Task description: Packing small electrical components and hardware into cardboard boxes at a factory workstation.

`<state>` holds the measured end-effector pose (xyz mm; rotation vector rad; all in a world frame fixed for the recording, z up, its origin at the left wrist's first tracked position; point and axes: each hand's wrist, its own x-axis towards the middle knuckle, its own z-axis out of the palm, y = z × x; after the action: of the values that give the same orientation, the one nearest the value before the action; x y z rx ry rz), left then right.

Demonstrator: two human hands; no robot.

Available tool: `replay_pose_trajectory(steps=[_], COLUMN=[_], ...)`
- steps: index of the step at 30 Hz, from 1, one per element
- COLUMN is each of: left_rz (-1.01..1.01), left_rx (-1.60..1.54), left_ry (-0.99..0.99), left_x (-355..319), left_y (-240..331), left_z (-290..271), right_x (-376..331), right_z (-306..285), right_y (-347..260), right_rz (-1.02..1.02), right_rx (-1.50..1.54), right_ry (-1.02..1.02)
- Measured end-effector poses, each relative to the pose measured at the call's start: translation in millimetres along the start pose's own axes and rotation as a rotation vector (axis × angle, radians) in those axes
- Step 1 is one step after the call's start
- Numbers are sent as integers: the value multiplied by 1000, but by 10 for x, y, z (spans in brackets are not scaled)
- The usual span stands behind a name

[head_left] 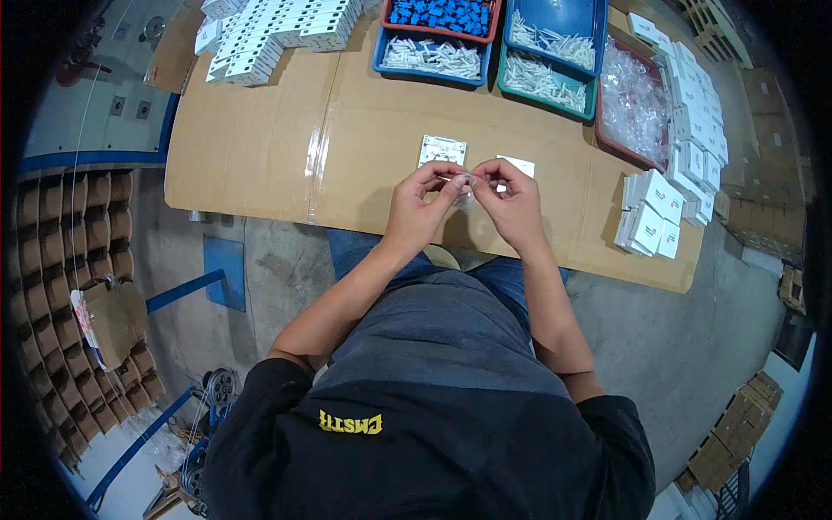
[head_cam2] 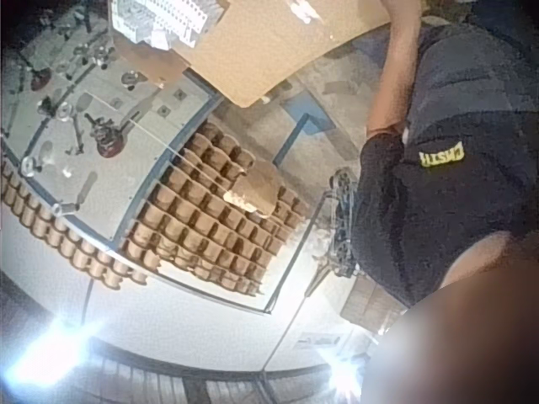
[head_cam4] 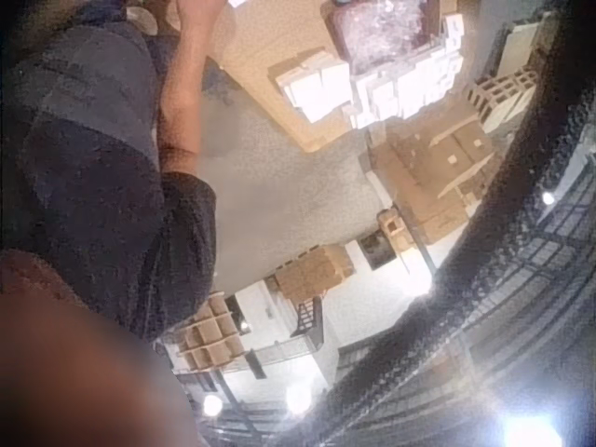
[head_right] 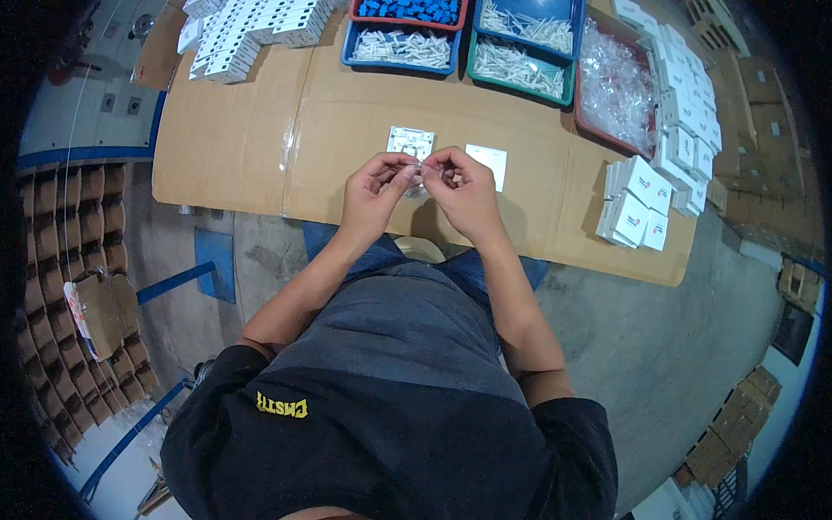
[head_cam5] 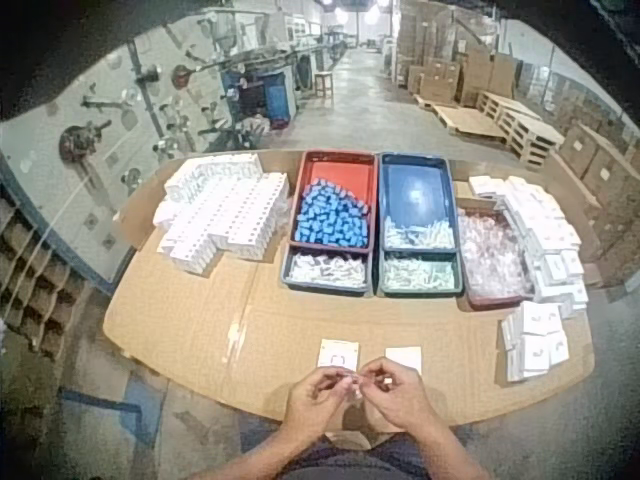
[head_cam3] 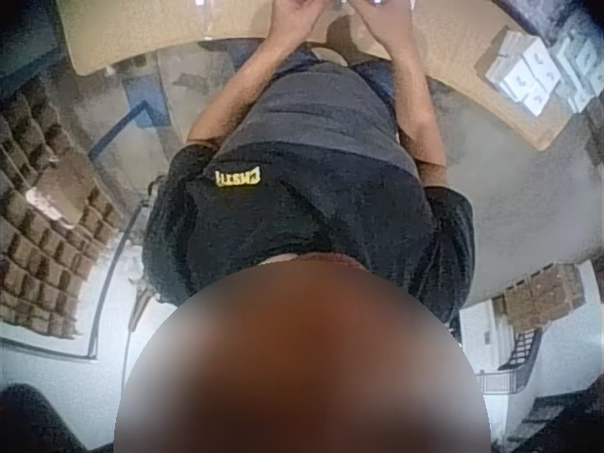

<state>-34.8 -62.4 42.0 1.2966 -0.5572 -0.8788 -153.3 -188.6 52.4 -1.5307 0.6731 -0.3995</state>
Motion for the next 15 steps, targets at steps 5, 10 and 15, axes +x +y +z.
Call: replay_pose_trajectory(steps=[5, 10, 15], left_rz=[-2, 49, 52], left_rx=[-8, 159, 93], left_ry=[18, 2, -3], left_x=[16, 5, 20], left_y=[-84, -57, -130], left_z=[-3, 3, -1], right_x=[6, -13, -4], right_z=[24, 38, 10], right_y=[2, 55, 40], right_rz=[-35, -50, -30], right_rx=[54, 53, 16], right_ry=[17, 29, -5])
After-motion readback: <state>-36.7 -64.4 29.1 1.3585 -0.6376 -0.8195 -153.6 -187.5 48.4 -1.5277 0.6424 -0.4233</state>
